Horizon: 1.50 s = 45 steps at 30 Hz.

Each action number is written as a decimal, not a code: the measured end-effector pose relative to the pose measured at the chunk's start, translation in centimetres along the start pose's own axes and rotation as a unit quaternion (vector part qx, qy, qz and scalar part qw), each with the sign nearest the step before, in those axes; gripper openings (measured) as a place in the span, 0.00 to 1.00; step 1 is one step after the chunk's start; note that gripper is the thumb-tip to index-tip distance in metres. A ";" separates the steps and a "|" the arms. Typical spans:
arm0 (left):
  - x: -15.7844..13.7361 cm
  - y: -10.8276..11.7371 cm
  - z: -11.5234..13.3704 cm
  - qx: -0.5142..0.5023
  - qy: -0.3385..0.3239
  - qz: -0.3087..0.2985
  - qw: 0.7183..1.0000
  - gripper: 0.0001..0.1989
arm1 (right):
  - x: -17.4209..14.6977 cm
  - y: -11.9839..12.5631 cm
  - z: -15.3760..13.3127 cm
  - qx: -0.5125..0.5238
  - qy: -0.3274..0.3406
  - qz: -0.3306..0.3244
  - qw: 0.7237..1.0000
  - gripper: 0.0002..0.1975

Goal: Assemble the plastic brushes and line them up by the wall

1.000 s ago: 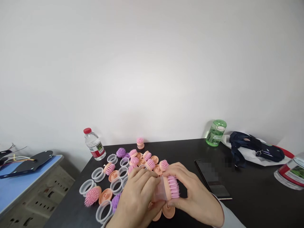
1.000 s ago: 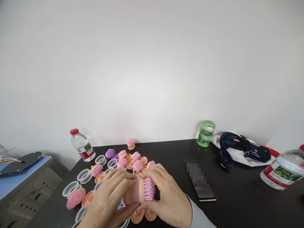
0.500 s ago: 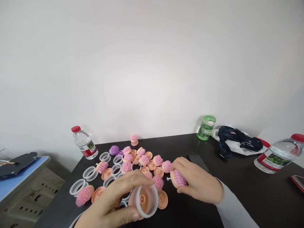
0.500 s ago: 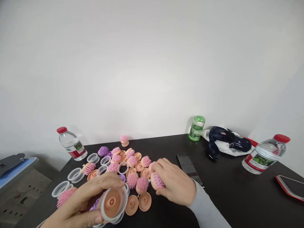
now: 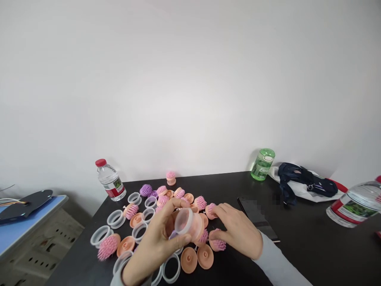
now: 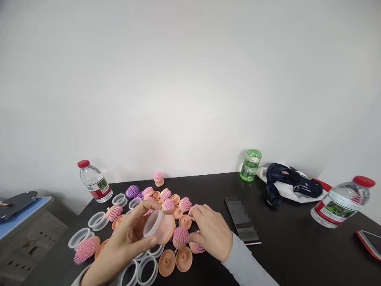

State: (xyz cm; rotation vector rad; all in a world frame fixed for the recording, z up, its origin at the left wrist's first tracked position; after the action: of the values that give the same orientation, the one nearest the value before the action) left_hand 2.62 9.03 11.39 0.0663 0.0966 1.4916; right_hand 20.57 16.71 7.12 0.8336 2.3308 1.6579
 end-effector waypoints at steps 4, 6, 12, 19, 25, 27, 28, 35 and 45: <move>1.2 -0.9 -0.6 -0.017 -0.017 0.006 1.000 0.25 | -0.4 1.4 -2.1 0.243 0.077 0.134 0.958 0.21; 1.4 -1.1 -0.7 -0.015 -0.025 0.021 0.999 0.25 | -0.3 1.5 -2.7 0.293 0.095 0.160 0.938 0.23; 0.7 -1.4 -0.4 0.121 -0.041 0.096 0.987 0.23 | -0.3 2.3 -3.4 0.311 0.144 0.183 0.921 0.26; 0.4 -1.3 -0.4 0.216 -0.079 0.152 0.961 0.20 | -0.7 2.5 -3.6 0.210 0.187 0.220 0.934 0.23; 0.4 -1.2 -0.5 0.222 -0.077 0.166 0.958 0.21 | -0.4 1.8 -2.4 0.297 0.114 0.199 0.927 0.25; 0.4 -1.2 -0.4 0.226 -0.077 0.173 0.956 0.21 | -0.5 2.1 -2.3 0.283 0.105 0.202 0.932 0.19; 0.4 -1.2 -0.4 0.229 -0.074 0.179 0.954 0.21 | -0.5 2.2 -2.3 0.281 0.102 0.208 0.931 0.21; 0.5 -1.3 -0.3 0.253 -0.064 0.188 0.947 0.21 | -0.4 2.2 -2.5 0.274 0.107 0.183 0.938 0.23; 0.5 -1.4 0.2 0.219 -0.037 0.164 0.961 0.14 | -0.7 3.2 -3.1 0.236 0.158 0.255 0.924 0.19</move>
State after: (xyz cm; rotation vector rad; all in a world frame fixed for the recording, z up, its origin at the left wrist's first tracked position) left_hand 4.03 9.44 11.47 0.5155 0.3699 1.7725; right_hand 20.96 14.55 11.07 1.4687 3.0015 1.4895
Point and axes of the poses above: each hand's wrist, its own x-axis towards the middle knuckle, its own y-axis out of the back of the hand, z = x × y, the point moved 5 cm from there along x, towards the middle knuckle, and after that the axes turned 15 degrees about y, right-handed, at the moved point
